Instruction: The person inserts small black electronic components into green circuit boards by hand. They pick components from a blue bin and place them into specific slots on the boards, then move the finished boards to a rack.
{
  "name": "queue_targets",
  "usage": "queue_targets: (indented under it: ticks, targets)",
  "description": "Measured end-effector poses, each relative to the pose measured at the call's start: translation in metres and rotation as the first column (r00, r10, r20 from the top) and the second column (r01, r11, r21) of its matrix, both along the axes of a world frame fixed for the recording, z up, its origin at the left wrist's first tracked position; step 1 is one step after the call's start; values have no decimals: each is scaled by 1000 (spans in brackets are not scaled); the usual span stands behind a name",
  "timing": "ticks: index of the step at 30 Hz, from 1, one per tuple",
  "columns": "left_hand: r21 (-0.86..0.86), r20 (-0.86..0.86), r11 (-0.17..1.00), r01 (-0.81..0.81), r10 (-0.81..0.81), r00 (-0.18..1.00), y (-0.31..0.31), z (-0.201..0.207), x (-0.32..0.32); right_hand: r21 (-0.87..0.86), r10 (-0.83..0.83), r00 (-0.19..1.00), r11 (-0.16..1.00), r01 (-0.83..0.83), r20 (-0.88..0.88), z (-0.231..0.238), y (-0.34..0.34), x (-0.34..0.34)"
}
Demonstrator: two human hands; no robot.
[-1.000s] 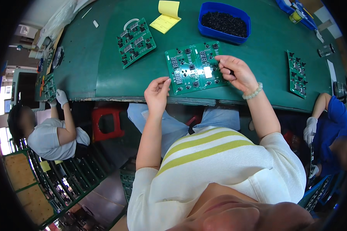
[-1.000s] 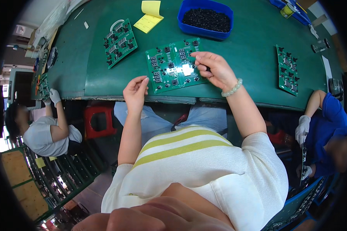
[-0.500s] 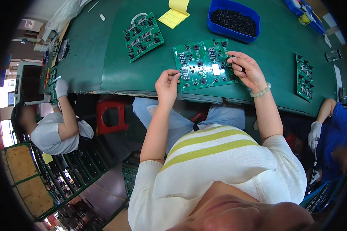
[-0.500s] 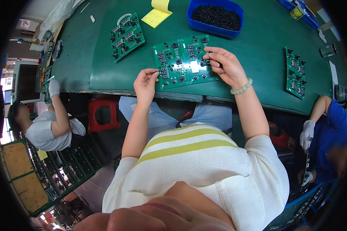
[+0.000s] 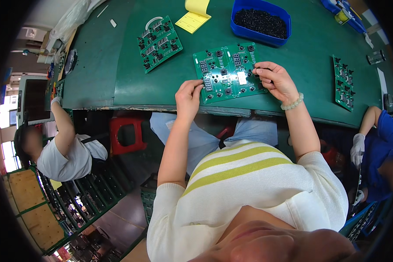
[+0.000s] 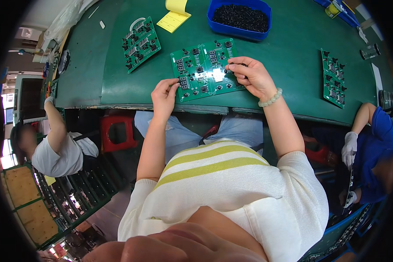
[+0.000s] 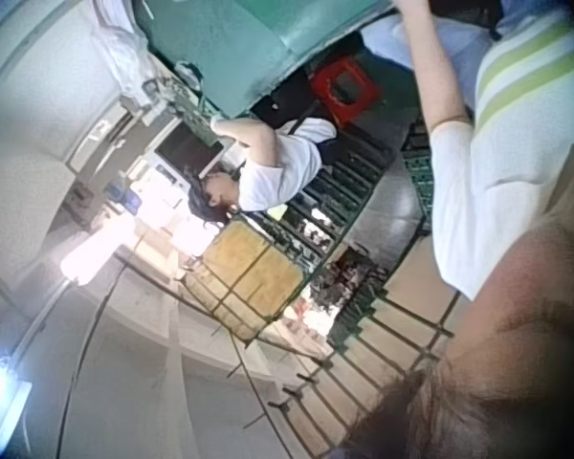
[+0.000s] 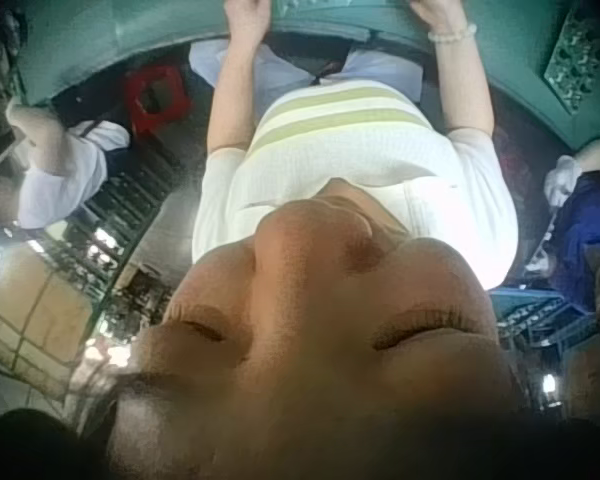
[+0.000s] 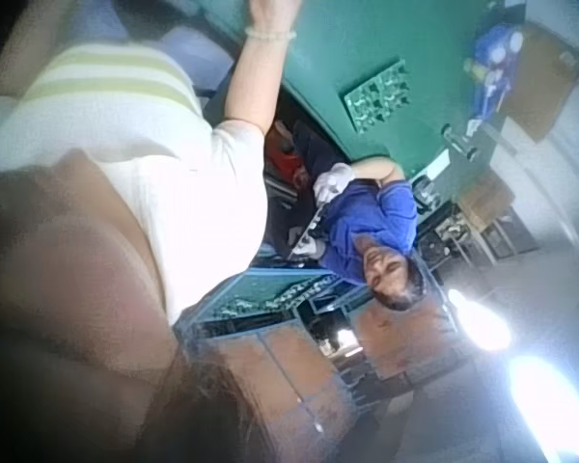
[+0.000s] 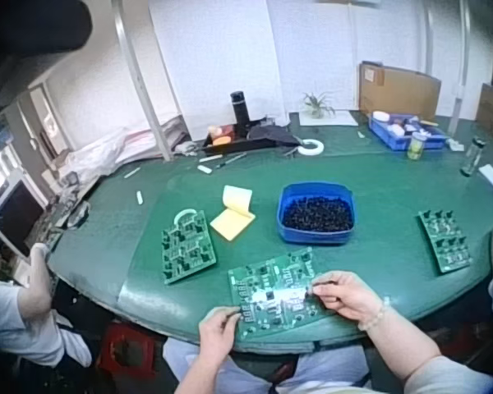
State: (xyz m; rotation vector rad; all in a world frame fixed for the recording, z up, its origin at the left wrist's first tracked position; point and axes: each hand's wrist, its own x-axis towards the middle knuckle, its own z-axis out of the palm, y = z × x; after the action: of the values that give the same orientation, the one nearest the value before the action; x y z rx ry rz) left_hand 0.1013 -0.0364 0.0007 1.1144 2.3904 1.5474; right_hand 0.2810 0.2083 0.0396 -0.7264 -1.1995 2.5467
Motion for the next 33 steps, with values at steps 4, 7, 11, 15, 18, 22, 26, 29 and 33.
queue_targets:
  ticks: [4,7,11,15,18,22,26,29,33]
  targets:
    - [-37,-54,999,26,-28,998,1,2,-4,125,13,998,992,-21,64,-2,-9,-4]
    - [-8,-127,995,104,-105,986,0,3,-11,294,29,989,953,-71,146,8,-17,-7]
    - [-51,32,994,92,-91,995,1,10,-10,872,-123,988,489,-18,90,9,-30,-17]
    - [-166,6,985,48,-47,999,4,15,-8,998,-226,972,19,-63,66,10,-41,-31]
    - [-152,-72,983,102,-114,991,2,14,-11,986,-243,958,-33,-163,150,6,-43,-41]
    - [-169,-126,979,111,-134,983,1,13,-14,961,-250,938,-74,-267,241,1,-40,-52]
    - [-106,-166,987,122,-138,976,2,7,-16,927,-240,912,-95,-362,332,9,-40,-58]
    - [-158,-21,983,90,-95,995,1,15,-12,884,-231,887,-159,-440,400,19,-45,-63]
    - [-105,-14,993,46,-48,999,-1,10,-6,843,-311,860,-238,-483,405,9,-46,-67]
